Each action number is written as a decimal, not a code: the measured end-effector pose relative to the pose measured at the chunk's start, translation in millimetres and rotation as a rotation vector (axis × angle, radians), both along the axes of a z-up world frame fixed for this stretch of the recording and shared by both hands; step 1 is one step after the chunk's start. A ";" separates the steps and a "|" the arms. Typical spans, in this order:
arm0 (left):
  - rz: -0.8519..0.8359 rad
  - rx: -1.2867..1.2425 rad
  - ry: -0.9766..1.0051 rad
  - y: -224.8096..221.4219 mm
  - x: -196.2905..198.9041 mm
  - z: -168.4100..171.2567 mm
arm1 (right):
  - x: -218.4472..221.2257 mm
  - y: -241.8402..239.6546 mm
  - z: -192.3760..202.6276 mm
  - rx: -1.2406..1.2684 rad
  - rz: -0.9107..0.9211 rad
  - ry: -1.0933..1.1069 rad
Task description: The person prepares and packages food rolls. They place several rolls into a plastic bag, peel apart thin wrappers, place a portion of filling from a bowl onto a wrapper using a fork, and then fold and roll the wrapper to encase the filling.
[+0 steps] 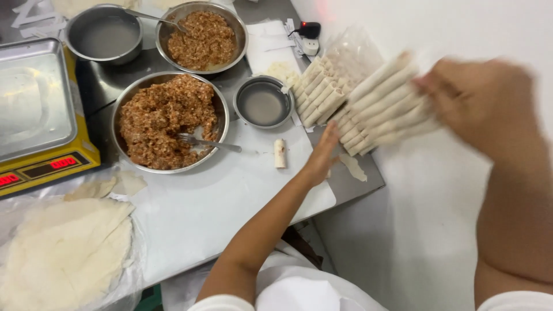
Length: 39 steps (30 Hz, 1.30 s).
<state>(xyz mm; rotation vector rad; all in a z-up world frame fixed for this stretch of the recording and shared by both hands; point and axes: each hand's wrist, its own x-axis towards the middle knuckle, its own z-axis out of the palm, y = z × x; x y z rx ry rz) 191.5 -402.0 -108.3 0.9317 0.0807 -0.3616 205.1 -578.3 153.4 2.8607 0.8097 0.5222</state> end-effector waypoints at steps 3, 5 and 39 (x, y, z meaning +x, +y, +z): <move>-0.181 -0.412 -0.112 51.3 -63.2 -29.9 | -31.5 55.1 -40.5 0.228 0.242 0.270; 0.021 -0.228 -0.027 91.4 -97.7 -98.7 | -41.9 75.5 -88.4 0.431 0.216 0.441; 0.550 1.878 -0.588 241.9 -305.0 -99.8 | -147.1 212.9 -363.0 0.670 0.093 1.056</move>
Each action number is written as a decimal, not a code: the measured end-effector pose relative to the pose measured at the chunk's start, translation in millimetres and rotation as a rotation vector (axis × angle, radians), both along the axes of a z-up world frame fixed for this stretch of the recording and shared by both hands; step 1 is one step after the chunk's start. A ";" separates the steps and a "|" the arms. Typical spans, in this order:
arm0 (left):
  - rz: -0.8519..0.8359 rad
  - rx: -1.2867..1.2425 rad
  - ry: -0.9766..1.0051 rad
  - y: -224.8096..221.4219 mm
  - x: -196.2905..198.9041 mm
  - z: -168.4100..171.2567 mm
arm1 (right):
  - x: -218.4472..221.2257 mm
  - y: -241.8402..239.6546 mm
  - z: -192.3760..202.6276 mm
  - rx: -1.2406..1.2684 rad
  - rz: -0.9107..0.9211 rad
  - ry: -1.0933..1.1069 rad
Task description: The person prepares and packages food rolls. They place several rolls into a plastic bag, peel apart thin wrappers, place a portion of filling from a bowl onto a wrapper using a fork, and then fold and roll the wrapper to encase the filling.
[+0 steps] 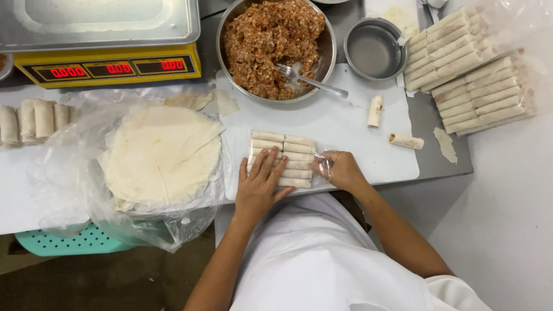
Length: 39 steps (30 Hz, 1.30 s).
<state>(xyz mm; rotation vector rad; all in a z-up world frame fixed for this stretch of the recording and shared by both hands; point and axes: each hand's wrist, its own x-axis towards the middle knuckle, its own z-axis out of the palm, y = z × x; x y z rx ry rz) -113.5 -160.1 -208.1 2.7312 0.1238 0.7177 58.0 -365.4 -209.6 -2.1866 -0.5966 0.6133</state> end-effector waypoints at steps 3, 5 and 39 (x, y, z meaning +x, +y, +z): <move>-0.003 0.000 -0.002 0.2 -0.5 3.7 | 12.2 -13.7 4.3 -0.063 0.061 -0.028; -0.002 -0.008 0.008 0.5 -1.1 3.3 | 9.2 -17.0 9.0 -0.014 0.025 0.040; -0.224 0.184 -0.120 -84.4 32.9 -34.9 | 26.0 -60.5 103.1 -0.304 0.382 -0.023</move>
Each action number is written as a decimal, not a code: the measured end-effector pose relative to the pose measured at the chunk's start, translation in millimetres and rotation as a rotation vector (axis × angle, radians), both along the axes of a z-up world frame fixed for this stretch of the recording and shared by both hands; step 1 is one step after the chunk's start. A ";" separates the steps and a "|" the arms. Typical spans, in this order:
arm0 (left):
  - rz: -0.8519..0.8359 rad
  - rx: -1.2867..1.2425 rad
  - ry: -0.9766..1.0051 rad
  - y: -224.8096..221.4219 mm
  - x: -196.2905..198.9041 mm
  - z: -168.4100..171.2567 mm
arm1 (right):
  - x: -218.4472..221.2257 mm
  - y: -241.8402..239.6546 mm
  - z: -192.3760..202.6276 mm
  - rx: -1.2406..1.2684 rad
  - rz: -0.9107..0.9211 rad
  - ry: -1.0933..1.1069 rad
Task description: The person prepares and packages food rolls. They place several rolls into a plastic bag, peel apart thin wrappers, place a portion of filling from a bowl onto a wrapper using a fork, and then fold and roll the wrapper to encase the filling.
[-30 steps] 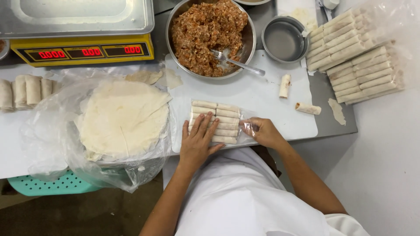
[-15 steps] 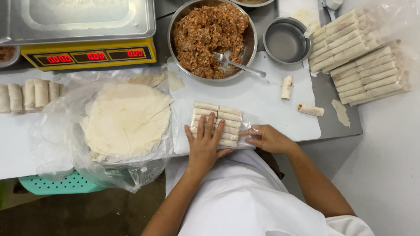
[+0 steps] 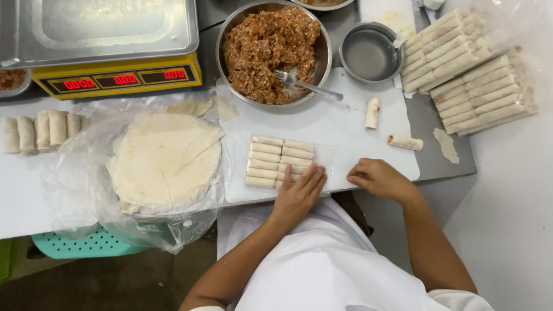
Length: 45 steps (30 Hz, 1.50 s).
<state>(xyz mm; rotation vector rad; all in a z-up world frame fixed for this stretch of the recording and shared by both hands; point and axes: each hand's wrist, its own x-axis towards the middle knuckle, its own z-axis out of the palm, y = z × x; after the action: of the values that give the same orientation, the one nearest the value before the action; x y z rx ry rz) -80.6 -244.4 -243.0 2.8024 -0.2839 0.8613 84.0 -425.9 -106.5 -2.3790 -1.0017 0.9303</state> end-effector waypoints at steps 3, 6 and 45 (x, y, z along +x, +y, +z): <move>-0.078 -0.179 -0.074 14.4 0.5 35.8 | -0.1 -17.3 7.9 0.199 0.055 -0.147; -0.207 -0.395 -0.075 34.4 10.8 73.9 | -0.4 7.1 10.7 0.277 0.227 -0.426; 0.728 0.267 -0.056 267.2 -66.1 48.5 | 83.9 -76.8 -41.4 0.193 -0.303 -1.044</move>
<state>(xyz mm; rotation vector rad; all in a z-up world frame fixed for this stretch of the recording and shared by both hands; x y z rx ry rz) -146.8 22.8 -194.6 3.1591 0.7134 1.0967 167.9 -502.7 -147.8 -2.6996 -0.9099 -0.5852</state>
